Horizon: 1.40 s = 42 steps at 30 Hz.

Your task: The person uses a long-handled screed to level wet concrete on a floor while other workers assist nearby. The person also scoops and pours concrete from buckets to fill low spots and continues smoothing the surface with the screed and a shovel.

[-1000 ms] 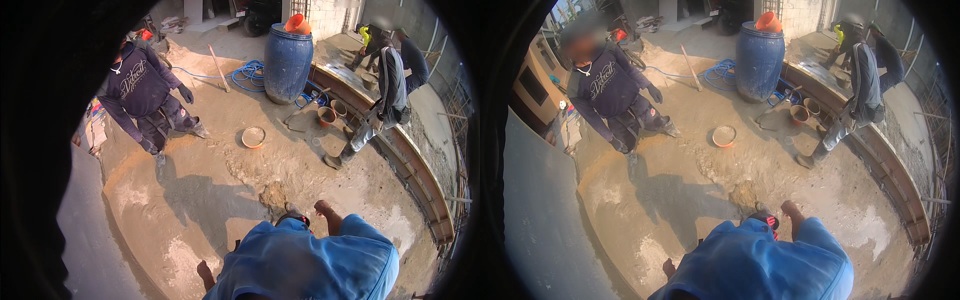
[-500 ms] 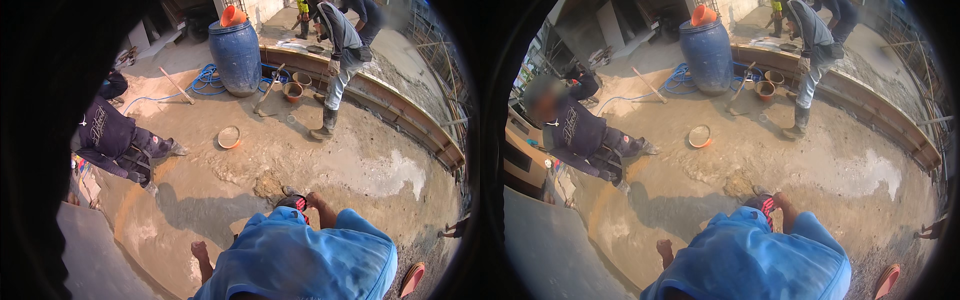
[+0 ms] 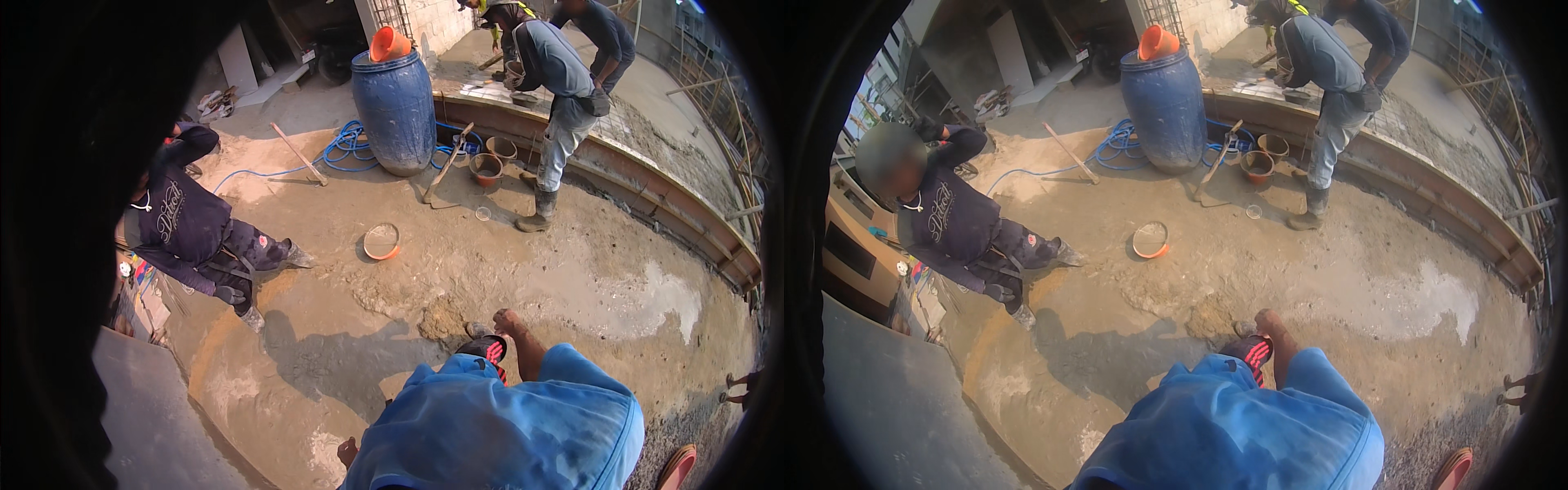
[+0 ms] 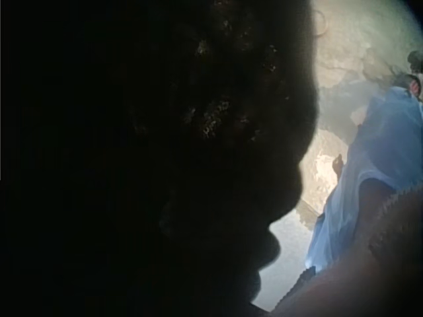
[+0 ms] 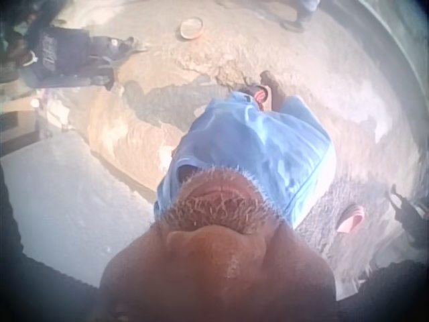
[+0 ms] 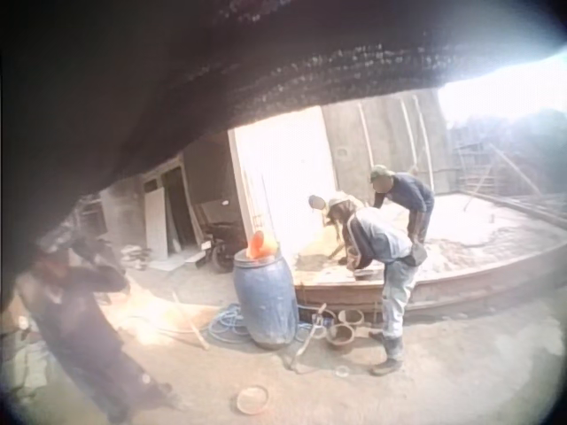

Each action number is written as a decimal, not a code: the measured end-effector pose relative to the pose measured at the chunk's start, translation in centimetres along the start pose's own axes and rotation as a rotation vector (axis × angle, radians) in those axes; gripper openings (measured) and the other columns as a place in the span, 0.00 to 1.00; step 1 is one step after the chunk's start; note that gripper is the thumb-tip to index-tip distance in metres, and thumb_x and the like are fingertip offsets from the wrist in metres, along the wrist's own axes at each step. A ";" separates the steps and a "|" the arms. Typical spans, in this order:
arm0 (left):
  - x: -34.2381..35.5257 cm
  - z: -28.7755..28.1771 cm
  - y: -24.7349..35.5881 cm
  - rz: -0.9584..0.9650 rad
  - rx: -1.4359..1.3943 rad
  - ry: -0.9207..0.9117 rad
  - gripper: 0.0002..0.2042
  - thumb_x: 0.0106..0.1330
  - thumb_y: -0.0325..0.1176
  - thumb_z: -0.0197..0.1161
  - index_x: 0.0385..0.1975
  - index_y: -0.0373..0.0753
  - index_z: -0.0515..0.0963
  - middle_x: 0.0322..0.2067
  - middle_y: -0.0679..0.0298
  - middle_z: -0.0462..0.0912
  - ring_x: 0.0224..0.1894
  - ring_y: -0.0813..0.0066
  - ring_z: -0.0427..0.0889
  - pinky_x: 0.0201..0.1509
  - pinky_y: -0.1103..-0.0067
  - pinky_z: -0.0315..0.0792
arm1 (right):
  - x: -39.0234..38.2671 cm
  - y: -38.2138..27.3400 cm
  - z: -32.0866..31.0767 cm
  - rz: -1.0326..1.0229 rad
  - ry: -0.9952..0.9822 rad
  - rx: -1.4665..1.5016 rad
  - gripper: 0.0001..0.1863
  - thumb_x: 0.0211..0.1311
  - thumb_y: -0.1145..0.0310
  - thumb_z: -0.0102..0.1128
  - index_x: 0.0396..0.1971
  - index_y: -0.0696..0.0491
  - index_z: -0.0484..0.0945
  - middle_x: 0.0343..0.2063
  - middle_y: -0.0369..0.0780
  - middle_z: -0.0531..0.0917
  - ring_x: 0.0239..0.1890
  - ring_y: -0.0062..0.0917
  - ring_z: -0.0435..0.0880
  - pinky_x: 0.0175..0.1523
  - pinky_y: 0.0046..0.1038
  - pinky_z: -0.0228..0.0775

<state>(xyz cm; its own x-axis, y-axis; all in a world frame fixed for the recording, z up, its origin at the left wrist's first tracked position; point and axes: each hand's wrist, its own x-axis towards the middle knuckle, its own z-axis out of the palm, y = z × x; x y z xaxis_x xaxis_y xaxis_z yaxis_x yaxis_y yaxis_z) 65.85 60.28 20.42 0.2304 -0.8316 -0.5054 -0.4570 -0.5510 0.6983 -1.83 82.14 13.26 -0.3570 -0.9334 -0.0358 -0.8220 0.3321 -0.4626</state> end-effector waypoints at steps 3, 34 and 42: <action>-0.3 2.7 -0.3 -0.057 -0.023 -0.041 0.16 0.57 0.38 0.68 0.35 0.30 0.77 0.25 0.57 0.80 0.24 0.70 0.79 0.28 0.76 0.75 | -1.2 2.1 -0.5 0.385 0.068 0.585 0.14 0.31 0.65 0.69 0.21 0.53 0.75 0.21 0.42 0.77 0.30 0.35 0.82 0.32 0.30 0.76; -2.9 4.6 6.2 0.012 0.004 -0.114 0.12 0.59 0.36 0.68 0.34 0.33 0.79 0.26 0.63 0.80 0.25 0.76 0.76 0.31 0.79 0.73 | 6.6 -4.4 -10.0 0.793 0.103 0.890 0.14 0.64 0.64 0.52 0.44 0.55 0.75 0.24 0.36 0.78 0.20 0.23 0.79 0.20 0.23 0.67; -5.3 4.9 1.7 0.013 0.170 -0.087 0.15 0.62 0.39 0.66 0.40 0.33 0.79 0.37 0.56 0.84 0.45 0.68 0.82 0.49 0.74 0.74 | 9.4 -3.9 -1.2 0.682 -0.246 0.586 0.14 0.64 0.60 0.53 0.41 0.54 0.77 0.24 0.37 0.80 0.21 0.22 0.82 0.21 0.24 0.72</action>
<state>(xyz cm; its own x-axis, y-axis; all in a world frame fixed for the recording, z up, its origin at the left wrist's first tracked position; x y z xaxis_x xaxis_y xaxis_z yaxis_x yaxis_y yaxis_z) 59.62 64.13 21.75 0.1512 -0.8254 -0.5439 -0.5999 -0.5140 0.6132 -2.49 72.27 15.77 -0.5214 -0.5862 -0.6201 -0.0900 0.7604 -0.6432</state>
